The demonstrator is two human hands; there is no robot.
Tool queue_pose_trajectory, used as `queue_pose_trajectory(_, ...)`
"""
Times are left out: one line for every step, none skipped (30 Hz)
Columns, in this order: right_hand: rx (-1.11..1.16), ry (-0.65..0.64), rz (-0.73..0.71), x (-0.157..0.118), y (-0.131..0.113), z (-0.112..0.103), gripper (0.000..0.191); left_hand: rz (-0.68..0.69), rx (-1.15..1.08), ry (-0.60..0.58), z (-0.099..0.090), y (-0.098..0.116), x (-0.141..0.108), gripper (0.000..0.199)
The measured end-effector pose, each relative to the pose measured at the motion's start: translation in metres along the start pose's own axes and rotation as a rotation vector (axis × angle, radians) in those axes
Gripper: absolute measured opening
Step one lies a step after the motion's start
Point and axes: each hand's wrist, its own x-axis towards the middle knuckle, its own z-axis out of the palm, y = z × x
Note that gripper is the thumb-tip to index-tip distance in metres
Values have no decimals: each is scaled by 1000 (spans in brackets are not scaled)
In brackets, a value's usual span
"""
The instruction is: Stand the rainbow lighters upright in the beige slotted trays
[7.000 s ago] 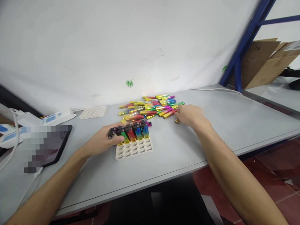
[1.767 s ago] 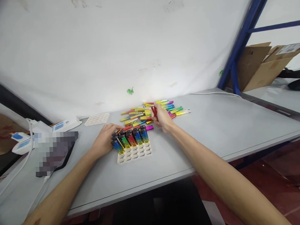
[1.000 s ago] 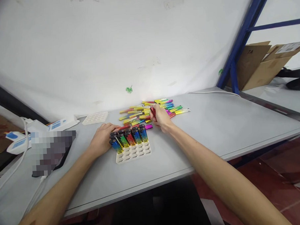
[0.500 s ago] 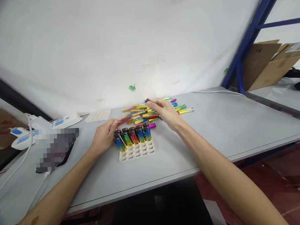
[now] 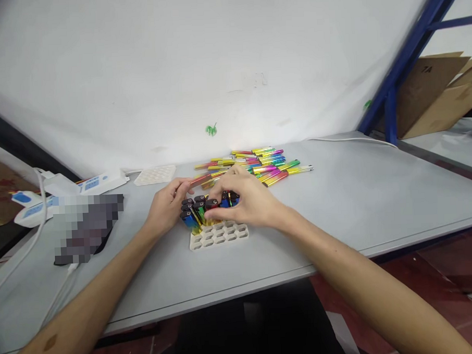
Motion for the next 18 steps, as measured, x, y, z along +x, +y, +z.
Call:
queue_pose_trajectory(-58,1,-40,-1,0,4,23,4,-3,1,0,0,0,37)
queue_pose_trajectory(-103,7,-72,-2,0,7,23,8,-8,0,0,0,0,37)
queue_pose_trajectory(-136,18,-98,-2,1,10,23,13,-13,0,0,0,0,38)
queue_pose_trajectory(-162,30,-115,-3,1,12,23,19,-18,-1,0,0,0,38)
queue_pose_trajectory(-179,40,-130,-4,1,14,22,23,-21,-3,-1,0,0,39)
queue_pose_trajectory(-189,45,-147,-4,1,15,22,26,-23,-6,-1,0,0,39)
queue_pose_trajectory(-194,47,-164,-4,1,16,22,26,-24,-9,-1,1,-1,39)
queue_pose_trajectory(-194,49,-182,-4,1,17,22,25,-27,-13,0,1,-1,40)
queue_pose_trajectory(-192,48,-199,-4,0,18,23,25,-31,-19,0,2,-1,40)
queue_pose_trajectory(-190,45,-214,-4,0,18,23,26,-35,-27,0,2,-1,40)
queue_pose_trajectory(-192,42,-227,-4,0,19,24,28,-37,-34,0,3,-1,40)
queue_pose_trajectory(-203,41,-234,-4,0,20,24,32,-36,-39,0,3,-1,40)
queue_pose_trajectory(-221,41,-236,-4,1,21,25,35,-33,-42,0,4,-1,41)
queue_pose_trajectory(-243,43,-234,-4,2,22,25,36,-28,-44,-1,4,-1,41)
queue_pose_trajectory(-266,48,-232,-4,2,22,25,34,-24,-44,-1,5,-1,40)
queue_pose_trajectory(-281,57,-228,-4,3,23,27,31,-24,-45,-1,6,-2,40)
queue_pose_trajectory(-286,71,-220,-4,3,23,29,27,-28,-48,-1,7,-2,39)
queue_pose_trajectory(-278,92,-206,-4,4,23,32,21,-36,-52,-1,7,-2,39)
